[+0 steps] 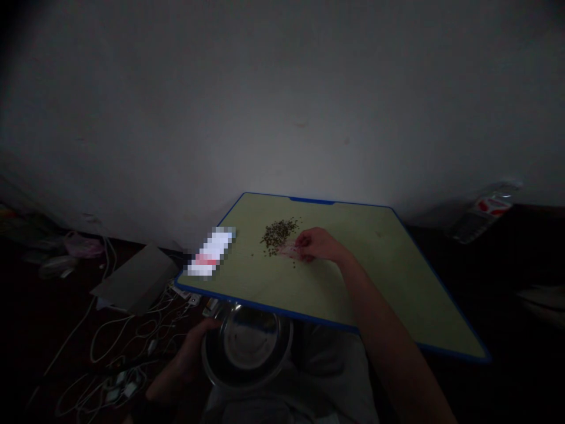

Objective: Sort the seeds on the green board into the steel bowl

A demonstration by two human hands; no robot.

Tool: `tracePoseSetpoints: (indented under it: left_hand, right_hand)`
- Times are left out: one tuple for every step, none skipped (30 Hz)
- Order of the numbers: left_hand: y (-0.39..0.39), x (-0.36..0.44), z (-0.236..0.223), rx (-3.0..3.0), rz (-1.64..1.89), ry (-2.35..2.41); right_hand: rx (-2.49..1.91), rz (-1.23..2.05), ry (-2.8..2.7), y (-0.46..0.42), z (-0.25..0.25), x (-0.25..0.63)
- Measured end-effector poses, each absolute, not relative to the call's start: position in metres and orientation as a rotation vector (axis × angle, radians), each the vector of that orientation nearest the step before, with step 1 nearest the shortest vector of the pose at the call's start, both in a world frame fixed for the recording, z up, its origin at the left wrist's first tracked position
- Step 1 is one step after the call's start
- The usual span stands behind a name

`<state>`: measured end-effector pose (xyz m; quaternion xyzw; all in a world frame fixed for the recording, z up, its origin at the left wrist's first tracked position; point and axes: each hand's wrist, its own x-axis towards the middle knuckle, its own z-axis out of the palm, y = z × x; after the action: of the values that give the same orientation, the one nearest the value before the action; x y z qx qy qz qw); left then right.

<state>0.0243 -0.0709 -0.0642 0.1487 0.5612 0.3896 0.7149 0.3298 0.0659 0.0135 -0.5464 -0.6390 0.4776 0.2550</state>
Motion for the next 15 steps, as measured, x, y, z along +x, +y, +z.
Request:
tracePoseSetpoints:
  left_hand:
    - [-0.0711,0.0249,-0.0628,0.334,0.867,1.251]
    - [-0.0713,0.0254,-0.0614,0.336,0.869,1.250]
    - [-0.0714,0.0259,-0.0603,0.332,0.867,1.242]
    - [-0.0714,0.0263,-0.0595,0.324,0.859,1.231]
    - [-0.0714,0.0264,-0.0592,0.314,0.847,1.221]
    - [-0.0713,0.0263,-0.0592,0.306,0.837,1.214]
    - [-0.0711,0.0260,-0.0596,0.302,0.834,1.210]
    - [-0.0709,0.0256,-0.0602,0.306,0.840,1.207]
    - [-0.0708,0.0252,-0.0609,0.316,0.847,1.208]
    - [-0.0706,0.0249,-0.0615,0.325,0.850,1.209]
    - [-0.0706,0.0247,-0.0619,0.328,0.851,1.205]
    - [-0.0705,0.0247,-0.0621,0.323,0.855,1.200]
    - [-0.0705,0.0249,-0.0621,0.313,0.858,1.198]
    - [-0.0705,0.0251,-0.0618,0.305,0.862,1.197]
    - [-0.0705,0.0253,-0.0613,0.306,0.866,1.200]
  right_hand:
    - [-1.478,1.302,-1.735,0.0655,0.0133,0.3282]
    - [-1.472,1.306,-1.737,0.0652,0.0133,0.3273]
    - [-1.467,1.305,-1.740,0.0650,0.0134,0.3271]
    - [-1.460,1.300,-1.746,0.0650,0.0136,0.3277]
    - [-1.449,1.292,-1.756,0.0652,0.0139,0.3289]
    - [-1.436,1.285,-1.766,0.0655,0.0142,0.3305]
    - [-1.425,1.277,-1.772,0.0659,0.0146,0.3321]
    - [-1.421,1.268,-1.772,0.0663,0.0149,0.3335]
    - [-1.422,1.259,-1.768,0.0665,0.0153,0.3343]
    - [-1.430,1.247,-1.761,0.0666,0.0156,0.3344]
    - [-1.442,1.237,-1.754,0.0665,0.0158,0.3336]
    - [-1.450,1.229,-1.750,0.0663,0.0159,0.3322]
    - [-1.451,1.226,-1.751,0.0659,0.0158,0.3303]
    - [-1.451,1.224,-1.754,0.0655,0.0155,0.3281]
    - [-1.452,1.224,-1.759,0.0651,0.0151,0.3260]
